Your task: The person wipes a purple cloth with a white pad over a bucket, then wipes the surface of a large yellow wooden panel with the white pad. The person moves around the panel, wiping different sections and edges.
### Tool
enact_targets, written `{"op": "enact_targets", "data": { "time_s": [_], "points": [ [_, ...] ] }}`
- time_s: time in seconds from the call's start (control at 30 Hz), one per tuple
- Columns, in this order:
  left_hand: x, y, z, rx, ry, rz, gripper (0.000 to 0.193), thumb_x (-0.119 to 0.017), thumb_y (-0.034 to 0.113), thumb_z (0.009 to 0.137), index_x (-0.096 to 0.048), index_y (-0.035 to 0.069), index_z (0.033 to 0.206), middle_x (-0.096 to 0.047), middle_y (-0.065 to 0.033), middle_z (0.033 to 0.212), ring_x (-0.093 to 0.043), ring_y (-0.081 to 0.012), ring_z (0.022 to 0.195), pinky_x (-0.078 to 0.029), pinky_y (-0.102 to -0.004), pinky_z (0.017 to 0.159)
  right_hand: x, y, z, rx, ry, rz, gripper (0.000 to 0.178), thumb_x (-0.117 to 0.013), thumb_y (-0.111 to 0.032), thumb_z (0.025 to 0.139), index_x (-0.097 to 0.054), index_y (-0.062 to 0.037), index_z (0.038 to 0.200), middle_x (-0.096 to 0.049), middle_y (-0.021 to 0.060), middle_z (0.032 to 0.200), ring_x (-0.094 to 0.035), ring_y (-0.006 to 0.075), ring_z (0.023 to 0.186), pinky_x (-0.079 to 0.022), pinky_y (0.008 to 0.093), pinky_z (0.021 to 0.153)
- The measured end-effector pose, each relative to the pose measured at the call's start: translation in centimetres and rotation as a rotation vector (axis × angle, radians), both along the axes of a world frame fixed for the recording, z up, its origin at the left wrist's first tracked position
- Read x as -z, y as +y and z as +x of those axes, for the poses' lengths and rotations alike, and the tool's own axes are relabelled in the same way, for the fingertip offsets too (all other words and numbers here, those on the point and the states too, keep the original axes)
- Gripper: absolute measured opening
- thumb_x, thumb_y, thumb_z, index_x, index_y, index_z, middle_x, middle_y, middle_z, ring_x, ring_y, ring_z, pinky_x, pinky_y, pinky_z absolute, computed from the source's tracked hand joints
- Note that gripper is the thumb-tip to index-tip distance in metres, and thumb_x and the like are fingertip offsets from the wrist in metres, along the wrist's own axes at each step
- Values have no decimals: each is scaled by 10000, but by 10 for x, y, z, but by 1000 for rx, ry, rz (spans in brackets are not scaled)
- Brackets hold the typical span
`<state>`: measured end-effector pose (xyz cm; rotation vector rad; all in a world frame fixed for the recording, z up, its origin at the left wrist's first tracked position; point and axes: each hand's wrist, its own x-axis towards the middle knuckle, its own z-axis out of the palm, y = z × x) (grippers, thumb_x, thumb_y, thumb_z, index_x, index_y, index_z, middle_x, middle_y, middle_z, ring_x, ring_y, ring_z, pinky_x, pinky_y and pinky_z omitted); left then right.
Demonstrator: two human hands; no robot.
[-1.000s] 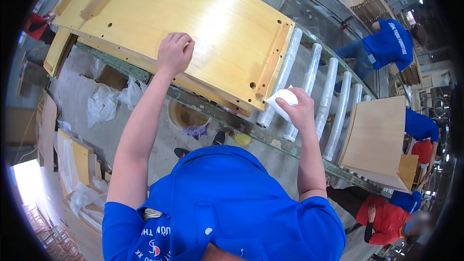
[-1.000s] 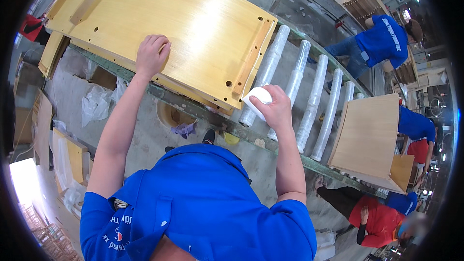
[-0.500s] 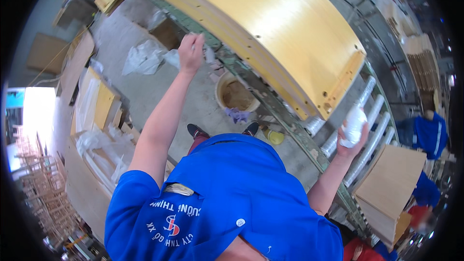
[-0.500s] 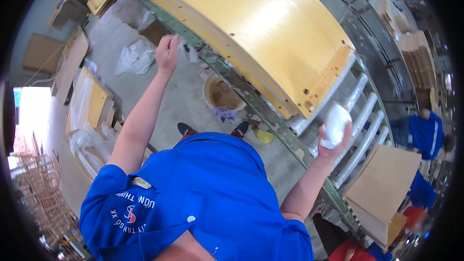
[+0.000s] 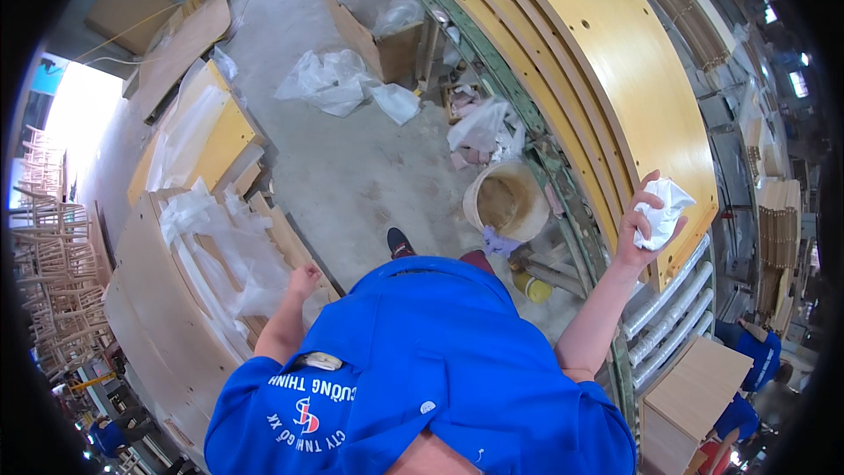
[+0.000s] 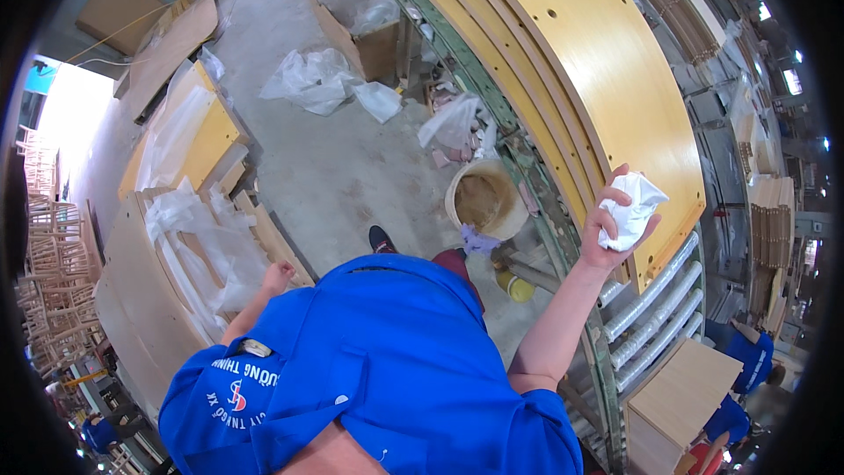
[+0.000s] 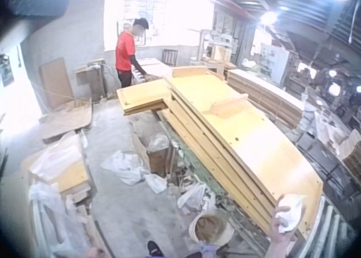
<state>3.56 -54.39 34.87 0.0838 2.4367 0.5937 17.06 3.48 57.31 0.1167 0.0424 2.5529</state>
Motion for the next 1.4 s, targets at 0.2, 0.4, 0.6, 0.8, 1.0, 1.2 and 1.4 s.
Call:
{"op": "enact_targets", "data": {
  "time_s": [0.2, 0.4, 0.6, 0.8, 1.0, 1.2, 1.4],
  "points": [
    [11, 35, -75, -223, -25, 234, 330, -514, 298, 876, -606, -13, 818, -644, -107, 737, -606, -192, 667, -475, -324, 634, -10, -1, -52, 78, -116, 146, 609, -684, -325, 767, -385, -101, 1247, -440, 121, 1236, -500, 221, 893, -359, 217, 392],
    [-32, 185, -201, 0, 168, 564, 320, -511, 280, 895, -603, -12, 805, -645, -80, 744, -585, -152, 662, -453, -280, 619, -12, 25, -66, 224, -283, 290, 485, -563, -335, 866, -390, -135, 1273, -473, 99, 1232, -546, 273, 945, -374, 225, 403],
    [-161, 375, -330, 462, 591, 768, 209, -546, 174, 878, -585, -4, 775, -619, -89, 769, -566, -176, 711, -443, -287, 661, -8, 80, -111, 418, -491, 368, 318, -544, -302, 886, -485, -131, 1148, -587, 67, 1014, -586, 237, 833, -357, 224, 385],
    [-253, 534, -420, 717, 1155, 832, 139, -578, 155, 845, -588, 22, 806, -609, -99, 844, -539, -274, 857, -423, -356, 774, -18, 152, -200, 566, -639, 385, 294, -599, -298, 851, -493, -115, 1056, -588, 36, 882, -580, 133, 661, -362, 240, 367],
    [-264, 589, -493, 845, 1262, 560, 133, -584, 232, 822, -595, 113, 879, -582, -53, 970, -503, -255, 976, -384, -385, 833, -40, 214, -304, 646, -804, 495, 262, -671, -212, 801, -528, -86, 980, -581, 33, 780, -570, 111, 635, -435, 266, 431],
    [-253, 600, -497, 787, 1247, 666, 126, -583, 207, 778, -602, 117, 863, -591, -35, 937, -517, -247, 945, -385, -371, 821, -36, 272, -391, 919, -999, 768, 384, -718, -148, 747, -541, 33, 1035, -618, 82, 895, -593, 137, 788, -475, 258, 684],
    [-250, 602, -502, 788, 1210, 728, 87, -585, 191, 748, -611, 120, 793, -597, -27, 911, -521, -243, 922, -386, -365, 807, -35, 297, -450, 1238, -1753, 1238, 528, -700, -360, 718, -557, -3, 1080, -595, 166, 1052, -597, 285, 931, -471, 363, 785]
  ]
}}
